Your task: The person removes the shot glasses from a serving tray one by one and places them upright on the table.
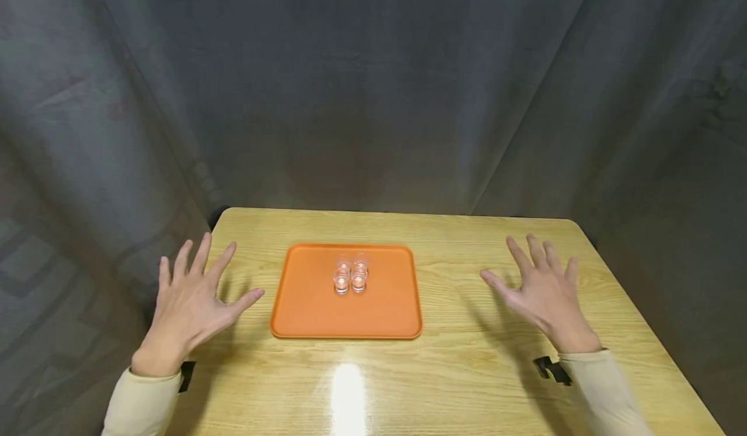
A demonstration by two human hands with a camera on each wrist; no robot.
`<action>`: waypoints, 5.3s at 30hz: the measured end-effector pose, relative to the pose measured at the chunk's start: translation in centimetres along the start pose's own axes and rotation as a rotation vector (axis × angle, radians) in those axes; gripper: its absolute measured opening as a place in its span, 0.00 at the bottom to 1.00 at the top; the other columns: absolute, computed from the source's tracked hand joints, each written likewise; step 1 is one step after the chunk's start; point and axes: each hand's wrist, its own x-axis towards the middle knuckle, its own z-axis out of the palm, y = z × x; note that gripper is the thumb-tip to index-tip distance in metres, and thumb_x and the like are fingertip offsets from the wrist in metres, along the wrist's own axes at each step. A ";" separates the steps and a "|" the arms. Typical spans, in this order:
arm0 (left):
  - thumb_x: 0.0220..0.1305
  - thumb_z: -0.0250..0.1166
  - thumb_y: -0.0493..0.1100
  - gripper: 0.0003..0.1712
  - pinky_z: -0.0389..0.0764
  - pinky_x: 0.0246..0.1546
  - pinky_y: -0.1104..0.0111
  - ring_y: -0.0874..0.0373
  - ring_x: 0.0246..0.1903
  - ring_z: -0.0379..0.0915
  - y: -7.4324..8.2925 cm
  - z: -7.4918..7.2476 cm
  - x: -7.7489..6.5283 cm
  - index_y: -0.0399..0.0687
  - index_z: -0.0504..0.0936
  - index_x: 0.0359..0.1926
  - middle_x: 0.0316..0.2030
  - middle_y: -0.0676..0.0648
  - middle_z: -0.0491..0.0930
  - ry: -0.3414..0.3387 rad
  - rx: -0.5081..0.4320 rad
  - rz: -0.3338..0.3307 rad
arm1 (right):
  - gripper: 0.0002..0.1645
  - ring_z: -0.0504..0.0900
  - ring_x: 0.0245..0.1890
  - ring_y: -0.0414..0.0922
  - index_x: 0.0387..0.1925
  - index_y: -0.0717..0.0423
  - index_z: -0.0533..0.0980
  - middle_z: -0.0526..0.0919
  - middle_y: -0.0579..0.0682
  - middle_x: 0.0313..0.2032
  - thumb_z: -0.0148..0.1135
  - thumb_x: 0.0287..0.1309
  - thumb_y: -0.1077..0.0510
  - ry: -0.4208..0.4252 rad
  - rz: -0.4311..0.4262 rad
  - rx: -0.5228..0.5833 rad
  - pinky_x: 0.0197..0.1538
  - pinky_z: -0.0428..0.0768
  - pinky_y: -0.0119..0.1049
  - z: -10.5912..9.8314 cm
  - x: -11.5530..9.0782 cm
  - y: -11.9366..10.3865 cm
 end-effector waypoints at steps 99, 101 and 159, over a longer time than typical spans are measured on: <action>0.74 0.66 0.41 0.24 0.83 0.38 0.51 0.46 0.39 0.86 2.1 8.5 2.3 0.34 0.79 0.66 0.44 0.40 0.90 -0.407 -0.197 -0.120 | 0.24 0.87 0.45 0.47 0.52 0.55 0.87 0.90 0.49 0.43 0.81 0.54 0.55 -0.260 -0.036 0.811 0.54 0.85 0.45 13.6 4.7 -18.9; 0.74 0.66 0.41 0.24 0.83 0.38 0.51 0.46 0.39 0.86 2.1 8.5 2.3 0.34 0.79 0.66 0.45 0.40 0.90 -0.406 -0.198 -0.120 | 0.23 0.88 0.45 0.47 0.52 0.55 0.87 0.90 0.50 0.43 0.81 0.54 0.55 -0.258 -0.031 0.815 0.54 0.85 0.45 13.7 4.7 -18.9; 0.75 0.66 0.42 0.24 0.81 0.37 0.53 0.50 0.36 0.85 1.8 8.5 2.2 0.35 0.79 0.66 0.45 0.40 0.89 -0.417 -0.201 -0.113 | 0.27 0.87 0.51 0.52 0.56 0.59 0.85 0.89 0.55 0.51 0.82 0.56 0.53 -0.106 0.139 0.946 0.48 0.85 0.35 11.9 5.3 -12.5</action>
